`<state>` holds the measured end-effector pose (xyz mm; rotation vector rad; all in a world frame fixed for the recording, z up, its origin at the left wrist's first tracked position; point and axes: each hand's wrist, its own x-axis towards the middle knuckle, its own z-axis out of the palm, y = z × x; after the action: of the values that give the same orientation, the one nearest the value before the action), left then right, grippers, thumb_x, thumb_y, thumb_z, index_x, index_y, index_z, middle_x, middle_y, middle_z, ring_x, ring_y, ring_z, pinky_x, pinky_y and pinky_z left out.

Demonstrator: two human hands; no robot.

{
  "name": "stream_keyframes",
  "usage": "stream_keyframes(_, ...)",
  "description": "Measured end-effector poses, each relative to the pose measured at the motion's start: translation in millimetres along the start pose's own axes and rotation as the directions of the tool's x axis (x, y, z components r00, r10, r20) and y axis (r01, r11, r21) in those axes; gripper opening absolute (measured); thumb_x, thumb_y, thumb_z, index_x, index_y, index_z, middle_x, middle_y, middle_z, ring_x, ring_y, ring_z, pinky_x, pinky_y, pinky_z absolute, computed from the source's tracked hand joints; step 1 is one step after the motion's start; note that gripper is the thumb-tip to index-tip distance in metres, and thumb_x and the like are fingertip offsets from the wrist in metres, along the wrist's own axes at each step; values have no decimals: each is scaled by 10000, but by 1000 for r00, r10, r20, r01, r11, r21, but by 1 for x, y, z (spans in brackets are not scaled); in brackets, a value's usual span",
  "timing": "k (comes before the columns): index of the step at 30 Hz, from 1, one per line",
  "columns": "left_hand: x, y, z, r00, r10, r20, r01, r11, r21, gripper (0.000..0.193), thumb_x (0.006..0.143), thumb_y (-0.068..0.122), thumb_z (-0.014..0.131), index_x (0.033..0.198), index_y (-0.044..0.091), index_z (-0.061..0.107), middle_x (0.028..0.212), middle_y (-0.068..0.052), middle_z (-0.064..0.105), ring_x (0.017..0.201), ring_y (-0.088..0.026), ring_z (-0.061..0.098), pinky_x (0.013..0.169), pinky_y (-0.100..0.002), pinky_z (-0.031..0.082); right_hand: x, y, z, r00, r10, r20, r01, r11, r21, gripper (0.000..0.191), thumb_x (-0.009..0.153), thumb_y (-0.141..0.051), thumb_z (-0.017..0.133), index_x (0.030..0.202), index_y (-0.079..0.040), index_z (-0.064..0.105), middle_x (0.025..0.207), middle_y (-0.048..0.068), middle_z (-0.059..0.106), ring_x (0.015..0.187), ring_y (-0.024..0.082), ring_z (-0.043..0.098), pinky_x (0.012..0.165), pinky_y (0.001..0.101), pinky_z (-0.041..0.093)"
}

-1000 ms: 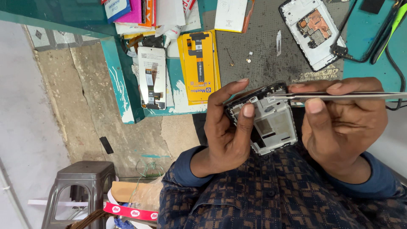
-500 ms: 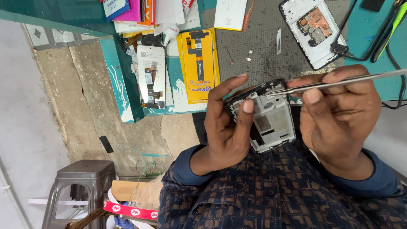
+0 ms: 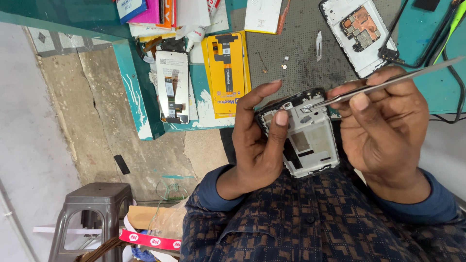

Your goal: The person disassembles a mobile phone using tweezers and a screwdriver. They remove screws and small internal components from the phone frame, placing them on the workbench. The person also applies a liquid from a bottle to the phone frame and continues to remove parts.

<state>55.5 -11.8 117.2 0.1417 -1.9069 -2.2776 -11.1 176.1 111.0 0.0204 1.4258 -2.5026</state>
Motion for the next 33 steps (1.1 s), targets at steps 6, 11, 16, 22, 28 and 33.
stream_keyframes(6,1,-2,-1,1000,15,-2,-15,1000,20,339,1209,86,522,1513,-6,406,1423,-79,481,1177,-68,524,1088,-200,455,1,2,-2,1000,1,-12,0,1000,31,171,1098,80,543,1249,19,491,1127,288,701,1080,282,733,995,361,622)
stream_keyframes(11,3,-5,-1,999,50,-1,-49,997,61,323,1214,82,520,1505,-8,412,1432,-79,480,1225,-74,507,1081,-201,414,1,0,3,999,-28,-17,27,998,-49,201,1063,67,554,1243,7,488,1094,281,701,1067,274,733,978,352,628)
stream_keyframes(16,5,-8,0,1000,-1,-28,1,1000,-6,312,1208,89,529,1490,-12,440,1382,-74,510,1116,-62,532,1041,-207,462,-2,-4,9,975,-182,127,219,883,-416,203,1090,57,586,1236,15,451,1068,223,666,1123,280,735,909,311,651)
stream_keyframes(22,8,-5,-3,998,-69,-16,66,991,-114,297,1206,77,533,1480,-16,465,1348,-76,542,1093,-69,550,1002,-209,463,-4,-9,17,943,-274,189,333,755,-564,240,1062,86,551,1255,33,419,1146,200,562,1167,307,711,882,312,677)
stream_keyframes(28,11,-5,-1,998,-56,-20,53,991,-120,347,1143,15,598,1461,-12,461,1362,-90,560,1173,-90,599,1044,-219,510,0,-16,20,921,-259,292,387,705,-595,255,1058,108,542,1258,40,400,1168,264,551,1160,340,698,896,349,686)
stream_keyframes(33,10,-11,2,998,-7,-59,4,999,-49,339,1145,-19,613,1454,-13,474,1356,-84,561,1147,-86,584,1056,-214,513,0,-16,19,903,-266,338,425,675,-603,266,1068,101,543,1260,24,376,1167,294,629,1148,340,715,895,353,700)
